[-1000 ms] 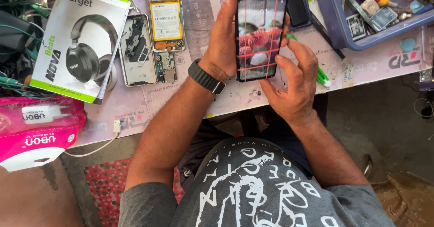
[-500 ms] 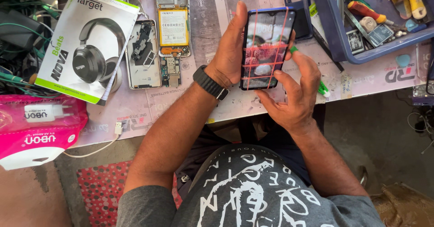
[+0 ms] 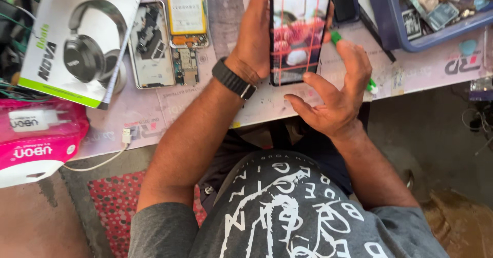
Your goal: The person connects a USB cable to a smartphone secured with rubber bands, then removes the bands and navigates the phone's interface. The person enters a passcode and opens the messaging app to view a conversation.
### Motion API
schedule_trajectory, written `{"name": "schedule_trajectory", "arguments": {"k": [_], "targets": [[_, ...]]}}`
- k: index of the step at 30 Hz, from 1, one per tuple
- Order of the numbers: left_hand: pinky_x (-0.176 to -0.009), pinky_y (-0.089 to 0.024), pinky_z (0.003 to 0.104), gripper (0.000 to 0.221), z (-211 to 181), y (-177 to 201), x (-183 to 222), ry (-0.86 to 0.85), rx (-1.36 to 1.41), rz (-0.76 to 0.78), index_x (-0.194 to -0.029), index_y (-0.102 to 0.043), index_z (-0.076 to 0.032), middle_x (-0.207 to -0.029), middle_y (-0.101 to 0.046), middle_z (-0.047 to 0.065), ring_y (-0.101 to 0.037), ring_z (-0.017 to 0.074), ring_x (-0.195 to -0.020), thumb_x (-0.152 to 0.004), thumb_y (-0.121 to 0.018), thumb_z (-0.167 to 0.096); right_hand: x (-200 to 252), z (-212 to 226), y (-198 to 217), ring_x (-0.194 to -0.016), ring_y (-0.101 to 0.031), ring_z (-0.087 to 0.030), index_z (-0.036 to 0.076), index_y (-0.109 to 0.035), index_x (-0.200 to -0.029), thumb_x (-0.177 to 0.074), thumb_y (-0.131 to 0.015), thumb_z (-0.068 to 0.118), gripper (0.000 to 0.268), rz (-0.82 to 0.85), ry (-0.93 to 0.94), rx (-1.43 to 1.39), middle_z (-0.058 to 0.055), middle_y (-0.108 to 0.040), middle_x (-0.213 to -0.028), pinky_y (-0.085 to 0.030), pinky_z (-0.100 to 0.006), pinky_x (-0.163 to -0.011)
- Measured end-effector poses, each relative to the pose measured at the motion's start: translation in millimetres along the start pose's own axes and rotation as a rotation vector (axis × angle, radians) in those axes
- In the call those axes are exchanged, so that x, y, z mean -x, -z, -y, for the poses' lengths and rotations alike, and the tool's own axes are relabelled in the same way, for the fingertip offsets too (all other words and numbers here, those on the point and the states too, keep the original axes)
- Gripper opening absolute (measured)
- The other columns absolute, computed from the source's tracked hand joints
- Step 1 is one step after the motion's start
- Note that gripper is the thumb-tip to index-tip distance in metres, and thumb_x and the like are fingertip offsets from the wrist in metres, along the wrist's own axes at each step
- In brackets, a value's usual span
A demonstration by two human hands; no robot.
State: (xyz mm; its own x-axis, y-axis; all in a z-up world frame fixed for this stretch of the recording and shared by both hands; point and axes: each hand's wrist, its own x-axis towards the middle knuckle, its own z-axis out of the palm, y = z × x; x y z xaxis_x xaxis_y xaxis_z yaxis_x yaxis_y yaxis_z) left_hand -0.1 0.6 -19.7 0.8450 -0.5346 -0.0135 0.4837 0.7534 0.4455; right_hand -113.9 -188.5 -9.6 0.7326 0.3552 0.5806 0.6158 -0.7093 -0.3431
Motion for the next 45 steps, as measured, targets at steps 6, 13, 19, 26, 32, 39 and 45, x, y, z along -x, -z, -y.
{"name": "schedule_trajectory", "arguments": {"k": [6, 13, 19, 26, 32, 39, 45], "targets": [[-0.095, -0.062, 0.043, 0.075, 3, 11, -1, -0.006, 0.035, 0.086, -0.137, -0.058, 0.005, -0.124, -0.07, 0.023, -0.073, 0.0321, -0.104, -0.107, -0.038, -0.06, -3, 1, 3, -0.15, -0.028, -0.044, 0.018, -0.069, -0.123, -0.09, -0.09, 0.049, 0.049, 0.079, 0.05, 0.041, -0.023, -0.031, -0.16, -0.02, -0.065, -0.126], [-0.095, -0.064, 0.043, 0.078, 6, 12, -1, 0.007, 0.001, 0.048, -0.137, -0.057, 0.006, -0.125, -0.07, 0.023, -0.074, 0.0311, -0.107, -0.107, -0.035, -0.063, -4, -2, -7, -0.154, -0.019, -0.046, 0.02, -0.066, -0.136, -0.094, -0.085, 0.06, 0.061, 0.075, 0.024, 0.085, -0.027, -0.025, -0.163, -0.008, -0.068, -0.125], [-0.081, -0.067, 0.038, 0.086, 5, 7, 0, -0.063, -0.077, 0.138, -0.134, -0.06, 0.005, -0.115, -0.071, 0.024, -0.076, 0.0299, -0.095, -0.107, -0.032, -0.072, -1, -7, -12, -0.156, -0.022, -0.041, 0.014, -0.046, -0.138, -0.091, -0.087, 0.06, 0.078, -0.041, 0.036, 0.032, -0.022, -0.03, -0.161, -0.009, -0.068, -0.127], [-0.082, -0.068, 0.039, 0.086, 5, 6, 1, -0.057, -0.092, 0.096, -0.134, -0.059, 0.006, -0.121, -0.071, 0.025, -0.076, 0.0296, -0.095, -0.106, -0.032, -0.071, 0, -5, -15, -0.153, -0.024, -0.042, 0.013, -0.047, -0.137, -0.089, -0.088, 0.058, 0.078, -0.026, 0.015, -0.01, -0.024, -0.034, -0.158, -0.009, -0.068, -0.129], [-0.081, -0.067, 0.037, 0.086, 1, 0, 1, -0.074, -0.098, 0.106, -0.133, -0.059, 0.004, -0.119, -0.072, 0.022, -0.076, 0.0284, -0.093, -0.104, -0.033, -0.073, -7, 1, -9, -0.153, -0.028, -0.042, 0.013, -0.046, -0.136, -0.087, -0.091, 0.052, 0.077, -0.008, -0.01, -0.023, -0.024, -0.034, -0.159, -0.013, -0.065, -0.127], [-0.082, -0.065, 0.038, 0.092, -6, -16, 5, -0.066, -0.065, 0.029, -0.131, -0.061, 0.008, -0.109, -0.071, 0.023, -0.074, 0.0283, -0.09, -0.105, -0.033, -0.076, -19, 14, -4, -0.137, -0.049, -0.034, 0.007, -0.044, -0.137, -0.09, -0.101, 0.036, 0.08, -0.052, -0.092, -0.122, -0.022, -0.044, -0.151, -0.049, -0.045, -0.11], [-0.08, -0.065, 0.037, 0.094, -7, -19, 5, -0.065, -0.066, 0.052, -0.127, -0.061, 0.007, -0.107, -0.07, 0.021, -0.073, 0.0277, -0.088, -0.102, -0.034, -0.079, -28, 17, -2, -0.125, -0.058, -0.031, 0.006, -0.046, -0.136, -0.088, -0.095, 0.029, 0.073, -0.093, -0.151, -0.126, -0.017, -0.05, -0.145, -0.054, -0.043, -0.103]]}}
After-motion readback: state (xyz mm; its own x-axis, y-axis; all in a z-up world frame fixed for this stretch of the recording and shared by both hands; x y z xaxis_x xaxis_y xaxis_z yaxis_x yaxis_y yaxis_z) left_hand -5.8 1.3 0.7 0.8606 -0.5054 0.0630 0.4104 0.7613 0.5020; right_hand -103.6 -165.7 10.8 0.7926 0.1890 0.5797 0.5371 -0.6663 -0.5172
